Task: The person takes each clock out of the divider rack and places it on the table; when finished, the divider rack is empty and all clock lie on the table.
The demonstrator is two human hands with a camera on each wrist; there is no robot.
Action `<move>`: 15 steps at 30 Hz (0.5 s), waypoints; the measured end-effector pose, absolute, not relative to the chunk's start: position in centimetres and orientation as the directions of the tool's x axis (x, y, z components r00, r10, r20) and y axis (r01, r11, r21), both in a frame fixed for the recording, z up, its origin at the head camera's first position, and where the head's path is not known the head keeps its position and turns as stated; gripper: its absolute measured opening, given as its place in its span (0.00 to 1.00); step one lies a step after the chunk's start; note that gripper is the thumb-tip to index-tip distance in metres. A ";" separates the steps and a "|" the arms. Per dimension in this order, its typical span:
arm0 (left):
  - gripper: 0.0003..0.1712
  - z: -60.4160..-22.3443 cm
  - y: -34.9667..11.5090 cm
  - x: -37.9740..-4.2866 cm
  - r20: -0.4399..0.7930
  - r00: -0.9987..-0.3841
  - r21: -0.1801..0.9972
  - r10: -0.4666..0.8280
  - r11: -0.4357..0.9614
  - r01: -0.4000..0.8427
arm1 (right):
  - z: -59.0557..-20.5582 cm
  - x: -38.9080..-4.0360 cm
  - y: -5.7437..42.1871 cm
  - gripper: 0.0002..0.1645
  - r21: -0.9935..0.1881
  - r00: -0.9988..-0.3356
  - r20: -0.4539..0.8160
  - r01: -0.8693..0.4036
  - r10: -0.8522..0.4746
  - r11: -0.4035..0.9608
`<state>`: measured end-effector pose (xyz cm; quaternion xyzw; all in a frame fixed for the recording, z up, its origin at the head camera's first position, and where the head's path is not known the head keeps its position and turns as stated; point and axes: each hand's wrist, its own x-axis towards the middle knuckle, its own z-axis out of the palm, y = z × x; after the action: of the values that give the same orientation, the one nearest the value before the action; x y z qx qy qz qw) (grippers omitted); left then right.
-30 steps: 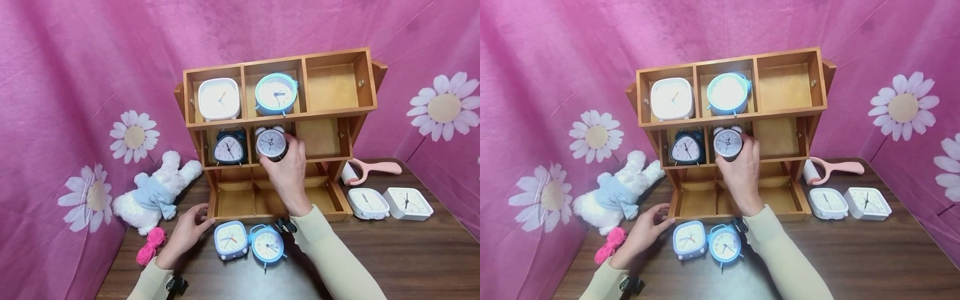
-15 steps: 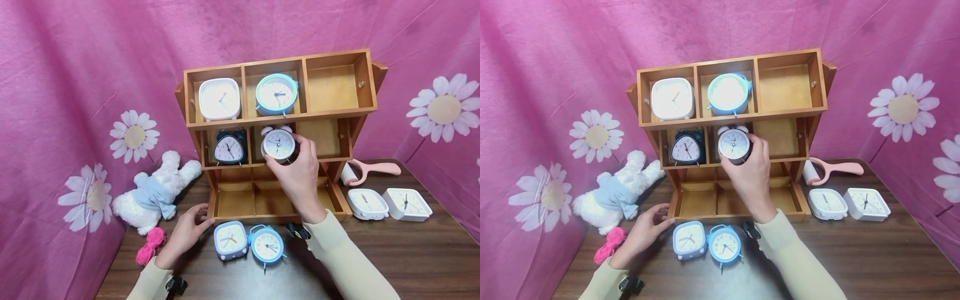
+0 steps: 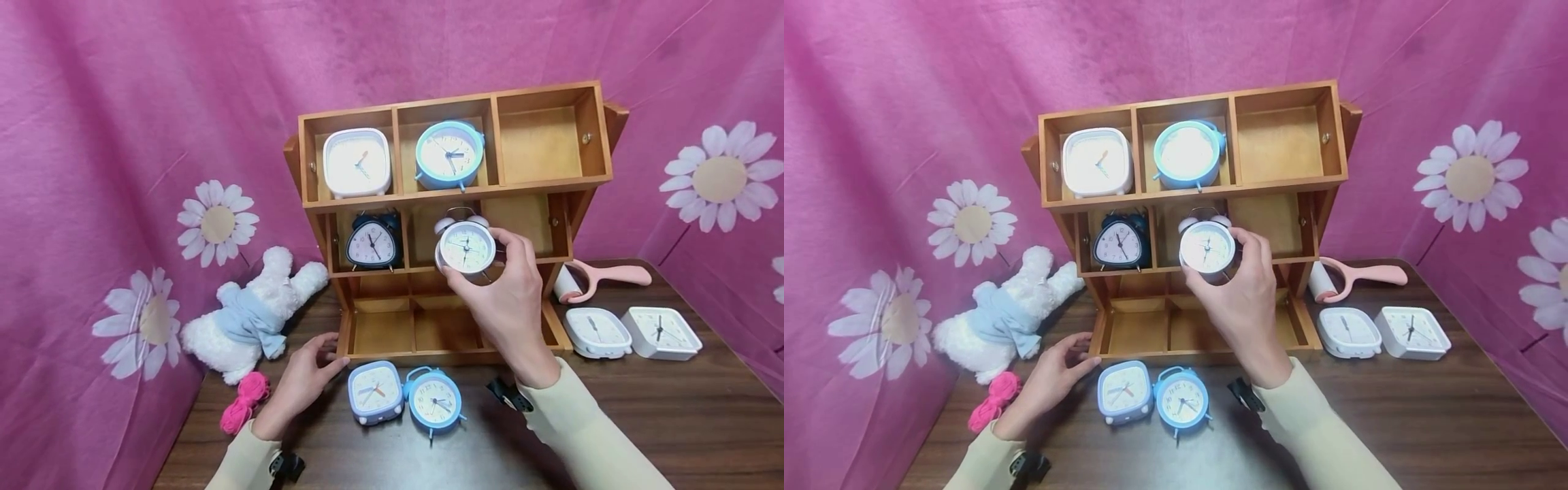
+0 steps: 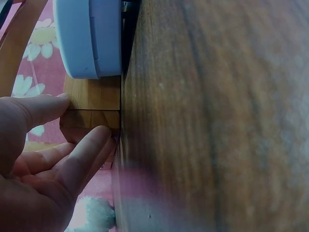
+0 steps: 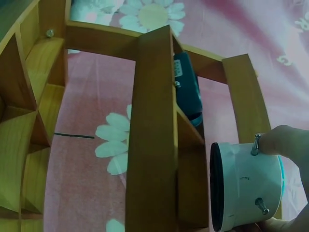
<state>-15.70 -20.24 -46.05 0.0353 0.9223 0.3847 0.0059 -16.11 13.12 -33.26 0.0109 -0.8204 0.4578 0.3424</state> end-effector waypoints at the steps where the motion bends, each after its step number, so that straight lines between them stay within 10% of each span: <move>1: 0.28 -46.1 -20.2 -15.7 0.011 -0.998 0.709 0.068 0.703 0.056 | -33.2 -15.9 13.3 0.53 -0.743 -0.764 0.572 -0.329 0.298 0.583; 15: 0.30 -45.8 -20.3 -15.7 -0.017 -0.998 0.704 0.066 0.709 0.035 | -33.8 -13.9 16.0 0.52 -0.701 -0.730 0.621 -0.357 0.284 0.617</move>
<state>-15.74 -20.27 -45.83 0.0273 0.9242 0.3805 0.0204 -13.85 15.98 -33.78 0.0225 -0.8210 0.4372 0.3665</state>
